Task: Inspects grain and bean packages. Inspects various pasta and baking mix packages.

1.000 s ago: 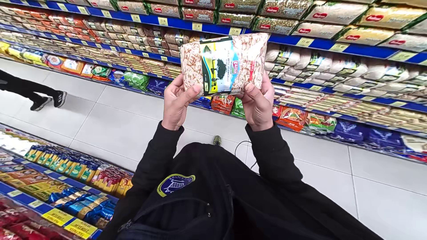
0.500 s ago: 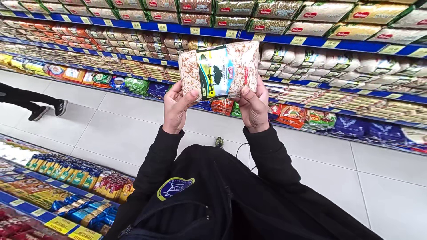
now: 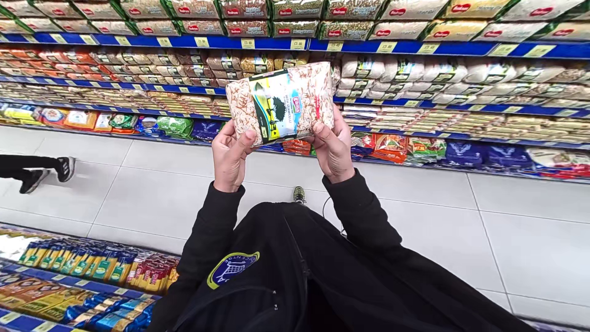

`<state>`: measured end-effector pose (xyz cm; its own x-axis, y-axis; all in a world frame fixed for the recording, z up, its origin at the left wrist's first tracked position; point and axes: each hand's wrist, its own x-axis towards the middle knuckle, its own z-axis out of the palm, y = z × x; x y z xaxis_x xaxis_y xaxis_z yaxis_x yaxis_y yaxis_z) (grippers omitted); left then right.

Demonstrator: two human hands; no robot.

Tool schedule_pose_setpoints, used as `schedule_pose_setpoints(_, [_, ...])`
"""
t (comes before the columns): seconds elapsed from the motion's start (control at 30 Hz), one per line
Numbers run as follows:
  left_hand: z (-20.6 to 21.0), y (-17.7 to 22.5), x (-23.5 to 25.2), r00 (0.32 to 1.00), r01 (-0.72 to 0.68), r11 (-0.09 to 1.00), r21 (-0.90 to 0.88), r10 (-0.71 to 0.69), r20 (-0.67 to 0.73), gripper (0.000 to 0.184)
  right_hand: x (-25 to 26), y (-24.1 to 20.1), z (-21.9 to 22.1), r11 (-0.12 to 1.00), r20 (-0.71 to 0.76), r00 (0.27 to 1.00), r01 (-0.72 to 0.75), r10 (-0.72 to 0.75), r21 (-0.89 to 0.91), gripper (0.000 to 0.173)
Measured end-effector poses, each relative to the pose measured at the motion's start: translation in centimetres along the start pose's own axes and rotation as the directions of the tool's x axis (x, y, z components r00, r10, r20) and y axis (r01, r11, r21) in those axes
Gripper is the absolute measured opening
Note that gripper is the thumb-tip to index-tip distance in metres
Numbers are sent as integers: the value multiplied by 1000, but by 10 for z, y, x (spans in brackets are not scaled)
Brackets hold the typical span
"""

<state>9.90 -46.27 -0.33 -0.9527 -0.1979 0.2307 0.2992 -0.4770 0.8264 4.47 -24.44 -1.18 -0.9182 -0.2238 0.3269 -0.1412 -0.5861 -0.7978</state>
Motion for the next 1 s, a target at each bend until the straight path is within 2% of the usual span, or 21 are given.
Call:
schedule_pose_setpoints(0.23, [4, -6, 5, 1000, 7, 1000, -23, -7, 15, 51, -3, -2, -4, 1000, -32, 999, 23, -23, 4, 70])
schedule_pose_setpoints(0.47, [12, -22, 15, 999, -20, 999, 28, 19, 34, 46, -5, -5, -13, 1000, -89, 996, 29, -28, 7, 70])
schedule_pose_setpoints(0.6, [15, -28, 21, 999, -35, 998, 57, 33, 36, 50, -5, -5, -17, 999, -117, 992, 42, -40, 13, 72])
schedule_pose_setpoints(1.0, [13, -34, 37, 996, 31, 999, 8, -32, 86, 49, -3, -4, -22, 999, -150, 988, 41, -44, -21, 78])
